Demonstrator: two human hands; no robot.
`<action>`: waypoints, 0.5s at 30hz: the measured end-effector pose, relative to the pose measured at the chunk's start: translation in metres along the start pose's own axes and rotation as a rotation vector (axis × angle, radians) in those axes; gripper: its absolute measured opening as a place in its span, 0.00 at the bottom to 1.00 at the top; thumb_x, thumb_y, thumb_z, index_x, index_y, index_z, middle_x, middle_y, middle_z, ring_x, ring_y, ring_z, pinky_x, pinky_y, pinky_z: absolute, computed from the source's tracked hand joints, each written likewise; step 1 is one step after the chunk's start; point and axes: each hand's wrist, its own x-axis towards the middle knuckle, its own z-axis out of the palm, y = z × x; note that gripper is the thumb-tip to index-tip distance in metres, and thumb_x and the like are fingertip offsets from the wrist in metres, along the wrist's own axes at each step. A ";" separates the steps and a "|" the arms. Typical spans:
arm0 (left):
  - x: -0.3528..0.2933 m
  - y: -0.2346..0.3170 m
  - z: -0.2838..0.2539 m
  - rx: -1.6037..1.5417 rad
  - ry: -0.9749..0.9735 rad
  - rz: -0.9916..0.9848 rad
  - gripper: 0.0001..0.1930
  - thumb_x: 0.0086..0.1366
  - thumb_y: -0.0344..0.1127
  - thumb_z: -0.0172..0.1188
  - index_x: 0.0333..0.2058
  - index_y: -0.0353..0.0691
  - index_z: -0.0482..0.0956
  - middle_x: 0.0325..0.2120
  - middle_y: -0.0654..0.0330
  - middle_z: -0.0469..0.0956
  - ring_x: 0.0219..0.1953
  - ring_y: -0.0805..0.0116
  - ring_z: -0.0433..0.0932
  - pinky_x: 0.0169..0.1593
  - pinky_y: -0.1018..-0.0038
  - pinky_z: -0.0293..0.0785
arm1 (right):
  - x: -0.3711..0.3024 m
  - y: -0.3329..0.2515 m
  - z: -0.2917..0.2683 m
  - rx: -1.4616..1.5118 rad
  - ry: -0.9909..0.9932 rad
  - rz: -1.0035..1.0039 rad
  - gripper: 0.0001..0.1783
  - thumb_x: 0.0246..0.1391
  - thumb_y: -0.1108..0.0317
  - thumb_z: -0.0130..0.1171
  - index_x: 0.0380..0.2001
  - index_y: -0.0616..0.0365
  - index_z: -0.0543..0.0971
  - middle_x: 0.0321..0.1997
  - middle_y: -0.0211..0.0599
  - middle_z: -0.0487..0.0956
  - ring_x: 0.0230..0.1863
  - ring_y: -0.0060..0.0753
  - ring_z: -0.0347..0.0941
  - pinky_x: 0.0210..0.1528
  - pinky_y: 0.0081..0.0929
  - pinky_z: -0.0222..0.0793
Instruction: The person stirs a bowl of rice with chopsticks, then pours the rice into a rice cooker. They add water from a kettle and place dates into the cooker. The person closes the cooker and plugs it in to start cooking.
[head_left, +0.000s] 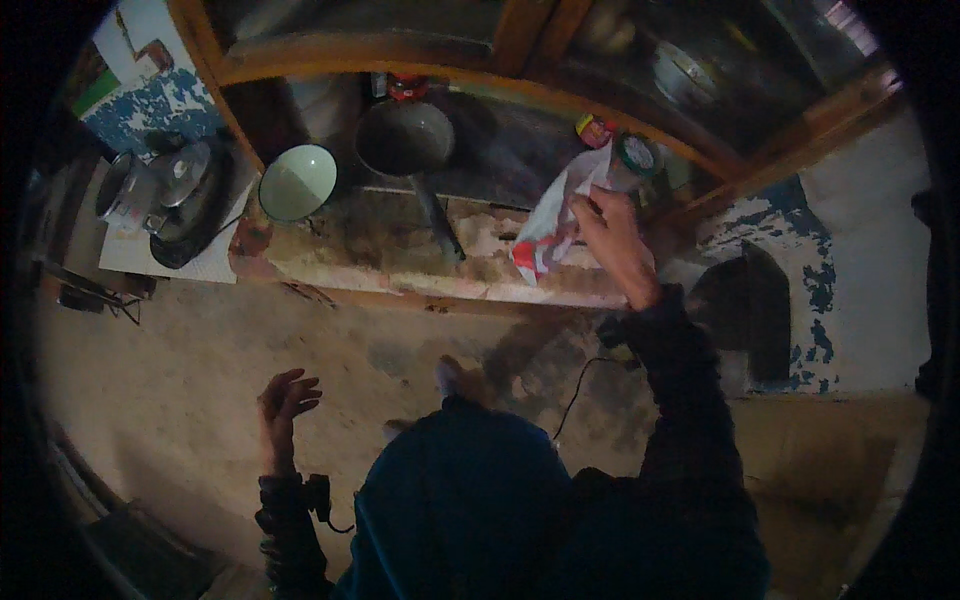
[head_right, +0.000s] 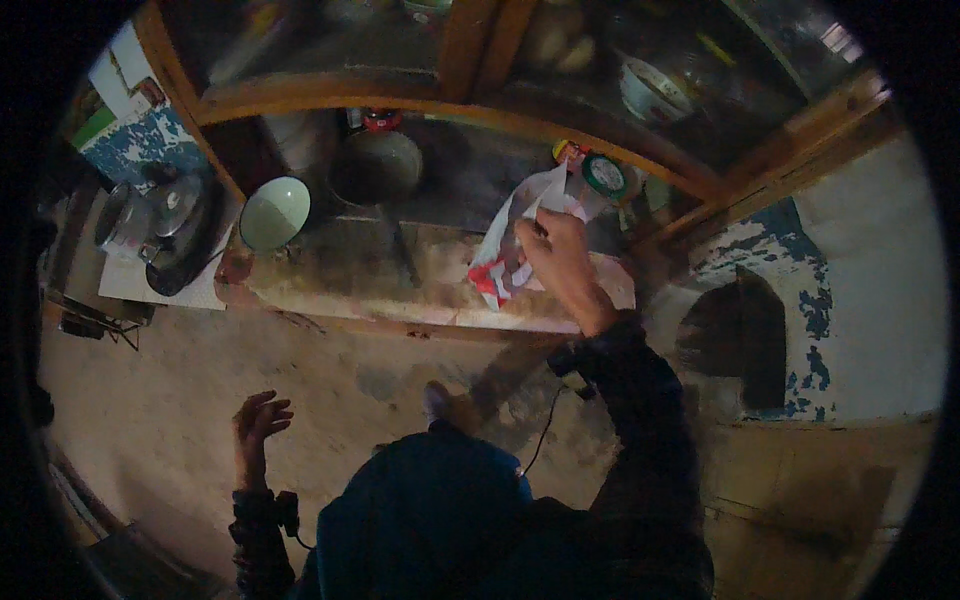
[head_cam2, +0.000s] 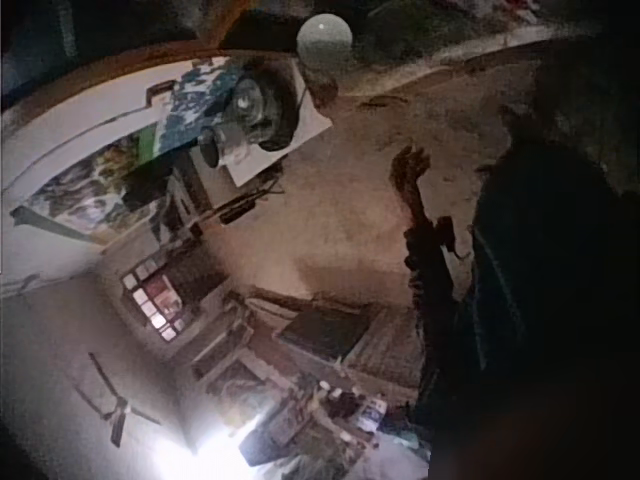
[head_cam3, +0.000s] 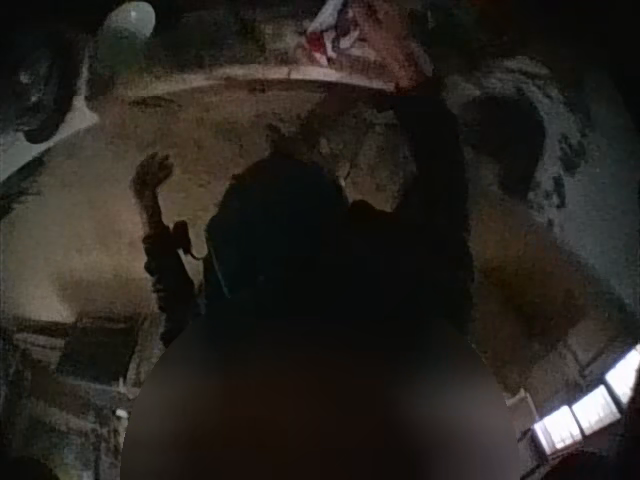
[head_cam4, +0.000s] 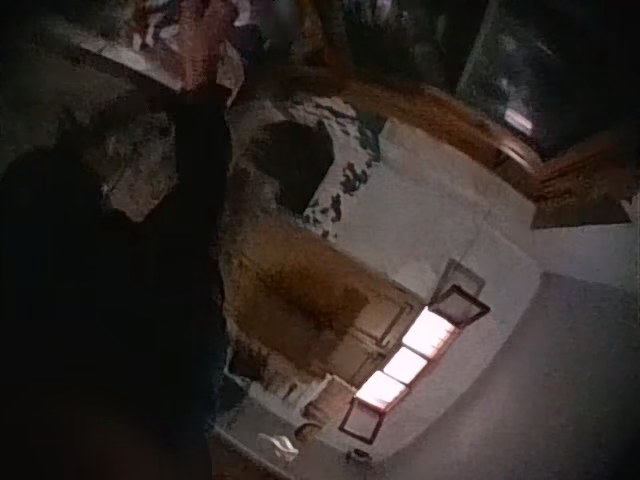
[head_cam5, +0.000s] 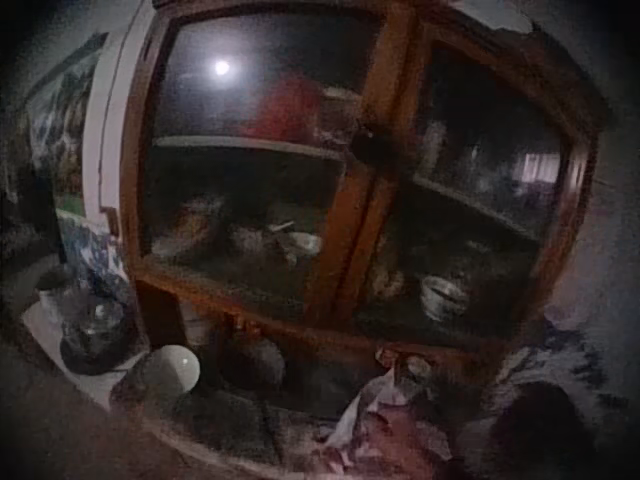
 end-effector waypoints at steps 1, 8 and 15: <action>-0.002 0.001 -0.001 0.018 -0.033 0.006 0.20 0.67 0.41 0.56 0.51 0.33 0.74 0.41 0.50 0.81 0.41 0.61 0.82 0.46 0.69 0.78 | -0.019 -0.018 -0.008 -0.010 -0.046 0.018 0.09 0.55 0.69 0.56 0.30 0.68 0.77 0.22 0.38 0.74 0.25 0.23 0.70 0.28 0.26 0.64; -0.016 -0.012 -0.003 -0.128 -0.333 -0.005 0.24 0.70 0.48 0.52 0.57 0.37 0.70 0.47 0.48 0.79 0.48 0.59 0.79 0.52 0.66 0.75 | -0.124 -0.157 0.005 0.051 -0.381 -0.276 0.08 0.55 0.72 0.54 0.29 0.67 0.76 0.21 0.37 0.75 0.25 0.22 0.70 0.28 0.25 0.65; -0.046 -0.059 -0.005 -0.542 -0.397 0.033 0.36 0.71 0.62 0.41 0.67 0.42 0.55 0.62 0.54 0.65 0.63 0.58 0.66 0.65 0.59 0.63 | -0.172 -0.233 0.095 0.276 -0.740 -0.340 0.08 0.53 0.72 0.54 0.32 0.67 0.79 0.24 0.37 0.79 0.26 0.20 0.70 0.28 0.26 0.65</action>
